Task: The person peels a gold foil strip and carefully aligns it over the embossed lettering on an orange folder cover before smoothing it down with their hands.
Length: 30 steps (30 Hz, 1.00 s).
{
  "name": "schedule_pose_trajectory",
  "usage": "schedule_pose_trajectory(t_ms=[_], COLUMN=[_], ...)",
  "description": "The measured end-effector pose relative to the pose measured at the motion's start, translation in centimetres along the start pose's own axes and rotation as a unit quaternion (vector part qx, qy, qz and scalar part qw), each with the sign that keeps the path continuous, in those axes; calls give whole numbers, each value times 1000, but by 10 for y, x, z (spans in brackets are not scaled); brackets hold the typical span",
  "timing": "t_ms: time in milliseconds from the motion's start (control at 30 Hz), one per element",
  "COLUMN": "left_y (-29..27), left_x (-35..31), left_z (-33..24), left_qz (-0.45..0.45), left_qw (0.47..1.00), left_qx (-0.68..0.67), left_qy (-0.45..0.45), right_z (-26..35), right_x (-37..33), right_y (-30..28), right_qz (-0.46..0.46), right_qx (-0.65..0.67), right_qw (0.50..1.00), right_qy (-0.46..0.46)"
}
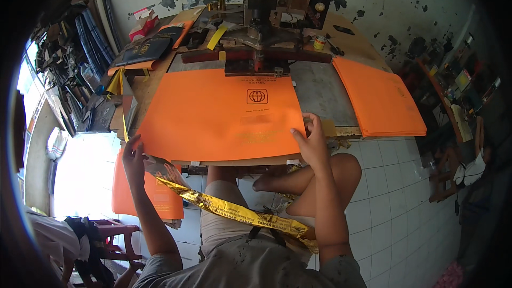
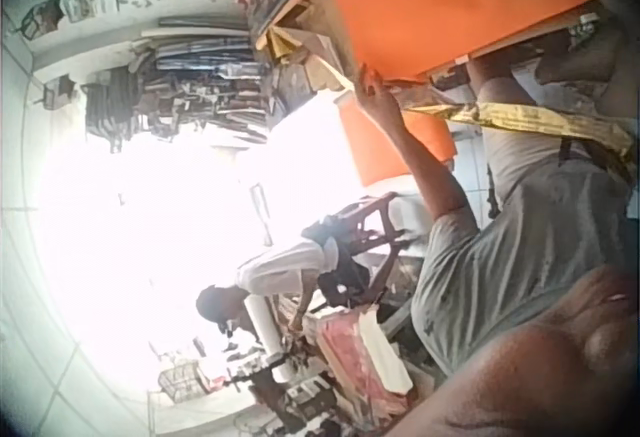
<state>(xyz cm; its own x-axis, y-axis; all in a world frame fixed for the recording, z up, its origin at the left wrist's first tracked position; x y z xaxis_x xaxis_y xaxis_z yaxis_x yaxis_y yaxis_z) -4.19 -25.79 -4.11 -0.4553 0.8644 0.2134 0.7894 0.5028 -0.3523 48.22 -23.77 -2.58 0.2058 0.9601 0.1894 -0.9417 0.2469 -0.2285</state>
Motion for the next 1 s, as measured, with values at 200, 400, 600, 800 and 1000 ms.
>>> schedule_pose_trajectory(t_ms=[200,400,600,800,1000], left_y=[-5,-13,-36,-84,-49], left_x=[19,24,-13,-80,-75], left_z=[-21,-49,-43,9,-32], left_qz=[-31,-51,-115,-105,-185], left_qw=[997,995,987,988,927], left_qx=[-56,-83,-98,114,324], left_qy=[32,33,62,-11,28], right_z=[27,44,46,10,18], right_x=[10,18,-33,-115,-95], right_y=[-1,-14,-28,-44,-48], right_qz=[14,-20,11,88,9], right_qx=[173,126,98,56,-168], right_qw=[985,991,995,990,984], right_qy=[-26,-40,-7,94,-54])
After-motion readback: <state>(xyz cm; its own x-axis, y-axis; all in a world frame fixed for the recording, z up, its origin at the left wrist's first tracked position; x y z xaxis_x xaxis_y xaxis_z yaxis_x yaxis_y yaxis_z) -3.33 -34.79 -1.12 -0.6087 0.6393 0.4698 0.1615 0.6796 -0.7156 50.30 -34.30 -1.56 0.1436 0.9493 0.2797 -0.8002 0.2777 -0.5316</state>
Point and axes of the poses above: each hand's wrist, its own x-axis towards the middle knuckle, its own y-axis out of the palm, z = x × y, the point moved 3 cm from there along x, towards the middle knuckle, and after that the axes turned 7 degrees about x, right-handed, at the moved point
